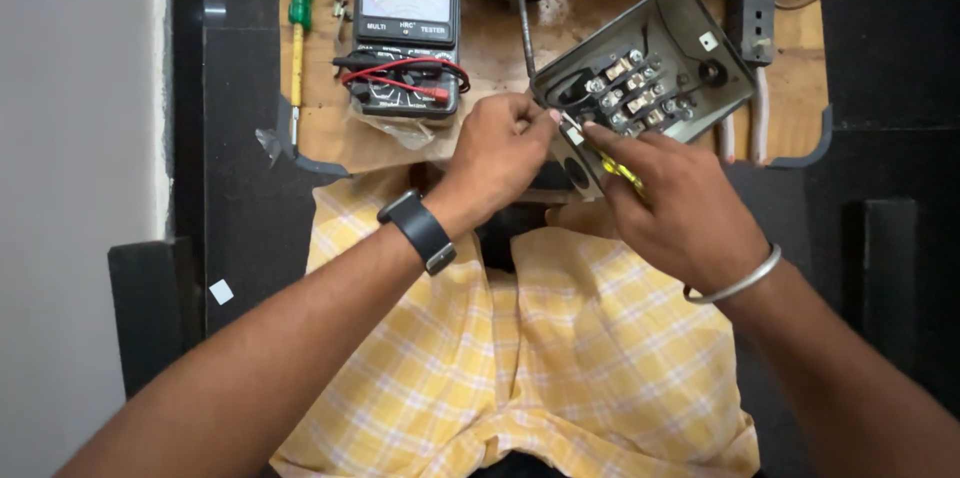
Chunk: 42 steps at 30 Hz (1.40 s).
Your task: Repairing an electric motor and its wiring connections using a multimeter and a screwdriver.
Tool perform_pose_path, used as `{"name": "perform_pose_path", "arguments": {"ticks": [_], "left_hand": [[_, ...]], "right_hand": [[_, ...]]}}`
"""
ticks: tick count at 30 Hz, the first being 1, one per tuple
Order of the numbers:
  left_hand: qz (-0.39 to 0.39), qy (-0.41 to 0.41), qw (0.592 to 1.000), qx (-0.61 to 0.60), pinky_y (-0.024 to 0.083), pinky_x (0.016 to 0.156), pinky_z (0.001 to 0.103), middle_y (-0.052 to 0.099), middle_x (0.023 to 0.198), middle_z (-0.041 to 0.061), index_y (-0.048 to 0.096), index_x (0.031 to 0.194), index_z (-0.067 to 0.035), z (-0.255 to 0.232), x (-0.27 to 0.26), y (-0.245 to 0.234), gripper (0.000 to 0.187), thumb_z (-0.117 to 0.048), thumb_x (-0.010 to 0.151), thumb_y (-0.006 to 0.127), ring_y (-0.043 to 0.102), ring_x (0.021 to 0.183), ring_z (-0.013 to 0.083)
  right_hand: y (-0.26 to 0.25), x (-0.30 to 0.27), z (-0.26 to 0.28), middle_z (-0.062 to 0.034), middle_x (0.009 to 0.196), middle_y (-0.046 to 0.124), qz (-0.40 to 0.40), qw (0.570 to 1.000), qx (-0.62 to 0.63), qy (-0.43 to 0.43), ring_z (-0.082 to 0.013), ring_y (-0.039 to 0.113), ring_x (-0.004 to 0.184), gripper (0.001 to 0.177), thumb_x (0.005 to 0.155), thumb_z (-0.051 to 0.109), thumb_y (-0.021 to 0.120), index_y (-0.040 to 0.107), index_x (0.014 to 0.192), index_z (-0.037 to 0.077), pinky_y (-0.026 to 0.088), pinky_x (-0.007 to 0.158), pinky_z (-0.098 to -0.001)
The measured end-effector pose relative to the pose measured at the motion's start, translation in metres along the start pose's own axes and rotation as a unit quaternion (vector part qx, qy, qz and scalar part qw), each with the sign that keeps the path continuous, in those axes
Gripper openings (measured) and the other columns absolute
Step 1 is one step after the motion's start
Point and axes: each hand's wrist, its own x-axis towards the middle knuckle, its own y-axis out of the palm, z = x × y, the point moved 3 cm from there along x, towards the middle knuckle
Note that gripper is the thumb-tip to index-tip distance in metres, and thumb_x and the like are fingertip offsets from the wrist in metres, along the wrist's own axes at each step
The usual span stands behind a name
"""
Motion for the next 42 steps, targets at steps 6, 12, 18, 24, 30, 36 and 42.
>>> {"name": "perform_pose_path", "arguments": {"ticks": [6, 12, 18, 24, 30, 36, 42], "left_hand": [[0.003, -0.005, 1.0, -0.005, 0.054, 0.064, 0.037, 0.072, 0.069, 0.015, 0.074, 0.083, 0.0, -0.001, 0.0, 0.001, 0.03, -0.029, 0.089, 0.067, 0.072, 0.064, 0.0229], [-0.008, 0.016, 1.0, -0.011, 0.055, 0.064, 0.037, 0.073, 0.069, 0.014, 0.074, 0.081, 0.0, -0.001, 0.001, 0.001, 0.029, -0.027, 0.088, 0.068, 0.073, 0.065, 0.0215], [-0.007, 0.022, 1.0, -0.021, 0.057, 0.066, 0.036, 0.074, 0.072, 0.015, 0.074, 0.082, -0.001, -0.002, 0.002, 0.001, 0.027, -0.026, 0.087, 0.067, 0.076, 0.068, 0.0226], [-0.02, 0.042, 0.999, 0.003, 0.057, 0.068, 0.037, 0.073, 0.074, 0.018, 0.074, 0.081, 0.0, -0.003, 0.003, 0.002, 0.028, -0.027, 0.086, 0.067, 0.077, 0.071, 0.0267], [-0.06, 0.083, 0.994, 0.027, 0.056, 0.067, 0.038, 0.072, 0.076, 0.02, 0.075, 0.082, 0.0, 0.004, 0.004, 0.007, 0.026, -0.025, 0.086, 0.067, 0.075, 0.073, 0.0293], [-0.059, 0.079, 0.995, 0.01, 0.054, 0.063, 0.037, 0.071, 0.07, 0.019, 0.073, 0.082, 0.002, -0.003, -0.003, 0.003, 0.028, -0.024, 0.087, 0.067, 0.072, 0.064, 0.0242], [-0.06, 0.063, 0.996, 0.024, 0.05, 0.058, 0.036, 0.07, 0.065, 0.016, 0.072, 0.08, 0.004, 0.0, -0.002, 0.003, 0.027, -0.021, 0.089, 0.066, 0.067, 0.058, 0.0198]], "right_hand": [[-0.003, -0.001, 0.004, -0.0183, 0.078, 0.065, -0.003, 1.0, -0.013, -0.007, -0.0367, 0.064, 0.07, 0.045, 0.088, 0.008, 0.065, 0.069, 0.133, 0.008, 0.051, 0.068, -0.0481], [-0.002, -0.002, 0.004, -0.0172, 0.076, 0.064, -0.014, 0.999, -0.013, -0.028, -0.0337, 0.063, 0.064, 0.045, 0.088, 0.006, 0.064, 0.069, 0.132, 0.005, 0.051, 0.062, -0.0468], [-0.001, 0.001, 0.002, -0.0147, 0.074, 0.064, 0.011, 1.0, -0.028, 0.009, -0.0292, 0.063, 0.06, 0.045, 0.09, 0.007, 0.062, 0.069, 0.134, 0.008, 0.053, 0.058, -0.0442], [0.0, 0.005, 0.004, -0.016, 0.072, 0.064, 0.035, 0.998, -0.049, 0.017, -0.0301, 0.063, 0.06, 0.045, 0.091, 0.009, 0.062, 0.068, 0.135, 0.007, 0.052, 0.062, -0.0453], [0.015, 0.003, 0.002, -0.0187, 0.084, 0.068, 0.006, 0.999, 0.011, 0.048, -0.0316, 0.068, 0.064, 0.043, 0.092, 0.005, 0.056, 0.066, 0.133, 0.003, 0.057, 0.065, -0.0442], [0.029, -0.006, 0.007, -0.0253, 0.091, 0.066, -0.108, 0.994, -0.007, -0.027, -0.0456, 0.064, 0.077, 0.046, 0.085, 0.004, 0.061, 0.067, 0.131, -0.001, 0.053, 0.073, -0.0539], [0.045, -0.001, 0.005, -0.0258, 0.097, 0.064, -0.098, 0.995, -0.004, 0.014, -0.046, 0.065, 0.077, 0.051, 0.088, 0.005, 0.061, 0.062, 0.139, 0.002, 0.053, 0.072, -0.0538]]}}
